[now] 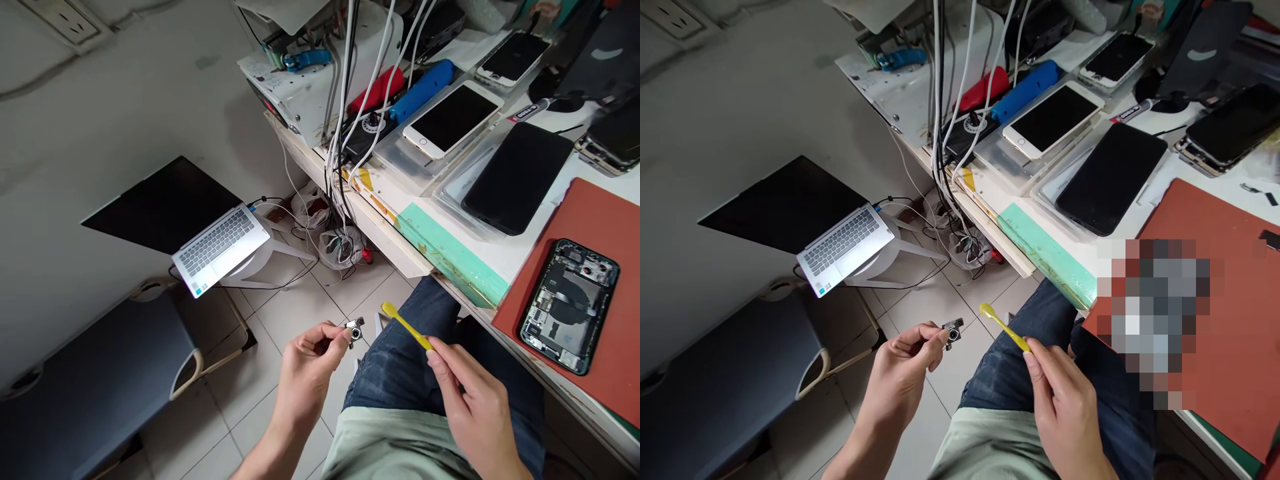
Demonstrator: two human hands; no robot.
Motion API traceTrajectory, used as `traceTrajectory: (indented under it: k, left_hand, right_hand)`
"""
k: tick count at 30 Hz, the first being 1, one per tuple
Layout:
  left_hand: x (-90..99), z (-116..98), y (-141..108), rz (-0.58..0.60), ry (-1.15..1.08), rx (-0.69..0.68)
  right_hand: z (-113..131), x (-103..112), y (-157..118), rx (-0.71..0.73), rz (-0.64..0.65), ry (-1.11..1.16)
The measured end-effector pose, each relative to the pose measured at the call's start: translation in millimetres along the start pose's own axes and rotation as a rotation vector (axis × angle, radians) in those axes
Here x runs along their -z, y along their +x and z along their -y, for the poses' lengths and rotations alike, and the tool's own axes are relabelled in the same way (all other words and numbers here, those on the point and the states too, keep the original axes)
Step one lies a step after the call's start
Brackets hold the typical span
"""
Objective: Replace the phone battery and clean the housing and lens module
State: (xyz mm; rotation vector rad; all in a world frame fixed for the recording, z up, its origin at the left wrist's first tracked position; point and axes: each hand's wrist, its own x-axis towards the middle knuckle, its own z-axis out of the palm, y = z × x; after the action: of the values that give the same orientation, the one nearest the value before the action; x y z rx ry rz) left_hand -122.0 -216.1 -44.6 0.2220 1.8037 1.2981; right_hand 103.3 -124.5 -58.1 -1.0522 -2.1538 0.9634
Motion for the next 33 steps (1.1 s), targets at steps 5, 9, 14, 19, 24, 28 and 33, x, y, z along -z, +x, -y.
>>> traceTrajectory:
  k: [5,9,14,19,24,28,33]
  left_hand:
    - [-2.2,1.4,-1.0,0.0,0.045,-0.056]
    - [-1.4,3.8,-0.1,-0.024,0.008,-0.065]
    - [-2.5,4.2,1.2,-0.02,-0.023,-0.052]
    - [-2.3,3.1,1.3,-0.036,-0.017,-0.041]
    - [-3.2,1.6,1.4,-0.037,0.005,-0.034]
    - [-4.0,1.5,0.7,-0.023,0.031,-0.024]
    - [-2.8,2.1,0.9,-0.018,0.021,-0.014]
  right_hand:
    - [12.7,-12.7,3.2,-0.1,0.085,0.19]
    - [7.2,-5.0,-3.4,-0.11,0.106,0.211]
    - [7.6,-0.5,1.2,-0.101,0.06,0.192]
    - [4.5,-2.1,-2.9,-0.049,0.118,0.162]
    - [-0.9,0.2,-6.4,0.043,0.061,0.054]
    - [0.0,-6.0,1.2,0.111,0.052,0.018]
    - [-9.8,-1.9,-4.3,0.116,0.009,-0.054]
